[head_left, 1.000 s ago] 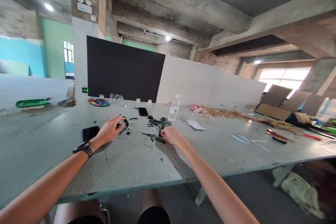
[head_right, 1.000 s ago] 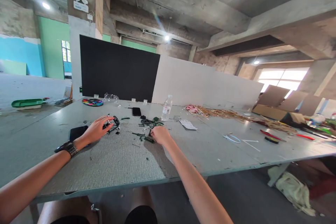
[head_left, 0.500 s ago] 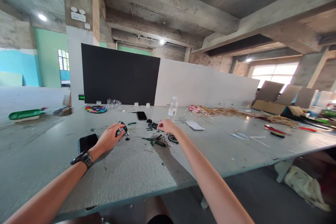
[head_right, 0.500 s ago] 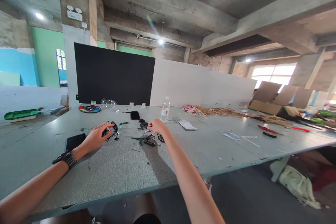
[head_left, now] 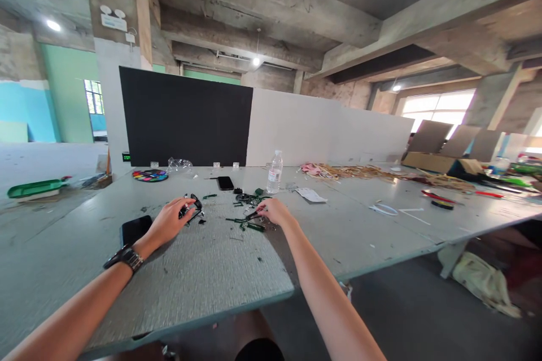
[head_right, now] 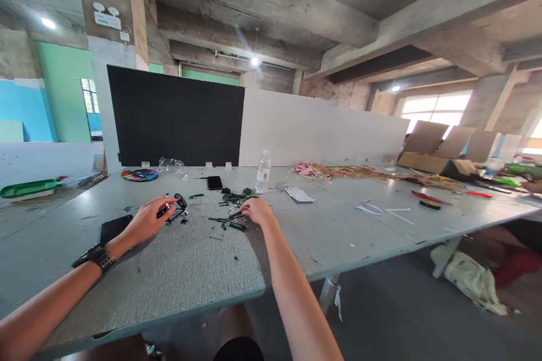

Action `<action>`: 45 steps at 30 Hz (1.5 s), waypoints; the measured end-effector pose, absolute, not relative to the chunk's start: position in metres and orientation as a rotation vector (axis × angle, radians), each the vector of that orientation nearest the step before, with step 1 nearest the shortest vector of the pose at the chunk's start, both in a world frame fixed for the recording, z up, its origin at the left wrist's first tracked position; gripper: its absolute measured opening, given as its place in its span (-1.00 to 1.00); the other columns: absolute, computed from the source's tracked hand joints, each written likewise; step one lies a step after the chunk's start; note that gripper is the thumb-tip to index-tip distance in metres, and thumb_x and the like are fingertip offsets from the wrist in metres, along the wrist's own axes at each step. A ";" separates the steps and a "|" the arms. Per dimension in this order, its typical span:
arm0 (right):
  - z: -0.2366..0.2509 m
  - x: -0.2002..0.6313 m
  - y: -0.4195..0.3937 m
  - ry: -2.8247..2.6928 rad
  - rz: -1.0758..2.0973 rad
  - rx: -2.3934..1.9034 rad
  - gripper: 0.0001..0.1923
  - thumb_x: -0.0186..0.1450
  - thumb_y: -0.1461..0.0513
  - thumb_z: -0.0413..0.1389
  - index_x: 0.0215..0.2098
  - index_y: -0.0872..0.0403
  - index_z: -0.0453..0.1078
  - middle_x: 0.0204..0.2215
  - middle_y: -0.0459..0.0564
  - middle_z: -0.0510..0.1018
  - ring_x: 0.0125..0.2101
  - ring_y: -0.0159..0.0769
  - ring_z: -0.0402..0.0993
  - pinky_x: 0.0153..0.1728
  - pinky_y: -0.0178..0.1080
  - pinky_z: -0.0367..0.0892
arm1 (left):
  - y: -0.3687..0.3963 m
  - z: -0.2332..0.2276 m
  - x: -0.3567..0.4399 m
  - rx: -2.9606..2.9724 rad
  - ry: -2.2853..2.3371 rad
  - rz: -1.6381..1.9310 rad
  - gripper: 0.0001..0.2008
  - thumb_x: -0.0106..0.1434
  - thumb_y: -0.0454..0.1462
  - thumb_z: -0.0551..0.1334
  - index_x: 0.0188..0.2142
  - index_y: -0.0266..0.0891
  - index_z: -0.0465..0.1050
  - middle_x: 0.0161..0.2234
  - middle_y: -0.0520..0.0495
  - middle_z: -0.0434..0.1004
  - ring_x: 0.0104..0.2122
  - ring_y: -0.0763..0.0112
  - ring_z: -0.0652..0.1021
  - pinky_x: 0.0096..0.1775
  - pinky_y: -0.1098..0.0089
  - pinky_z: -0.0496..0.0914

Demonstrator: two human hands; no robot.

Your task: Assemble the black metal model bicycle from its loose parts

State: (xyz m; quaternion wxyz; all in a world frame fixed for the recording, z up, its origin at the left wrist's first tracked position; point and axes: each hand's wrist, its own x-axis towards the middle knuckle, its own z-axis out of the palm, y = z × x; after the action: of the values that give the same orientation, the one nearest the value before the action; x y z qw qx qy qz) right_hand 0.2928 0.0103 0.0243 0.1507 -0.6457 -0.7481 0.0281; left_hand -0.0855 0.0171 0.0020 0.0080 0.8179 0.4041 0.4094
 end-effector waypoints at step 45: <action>0.020 0.301 0.012 -1.863 -0.024 -2.122 -0.87 0.33 0.15 0.23 -0.20 -0.02 0.60 -0.19 0.00 0.67 -0.16 -0.23 0.57 -0.30 -0.33 0.28 | 0.018 0.003 -0.089 2.527 1.247 1.346 -0.63 0.42 -0.04 0.05 -0.05 -0.19 0.50 -0.09 -0.19 0.60 -0.08 0.14 0.59 0.00 0.19 0.41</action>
State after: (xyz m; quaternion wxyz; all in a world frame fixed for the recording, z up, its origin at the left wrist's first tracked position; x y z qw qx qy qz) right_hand 0.3007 0.0117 0.0200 0.1582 -0.7419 -0.6515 -0.0084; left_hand -0.0894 0.0181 0.0030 0.0095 0.8091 0.3995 0.4309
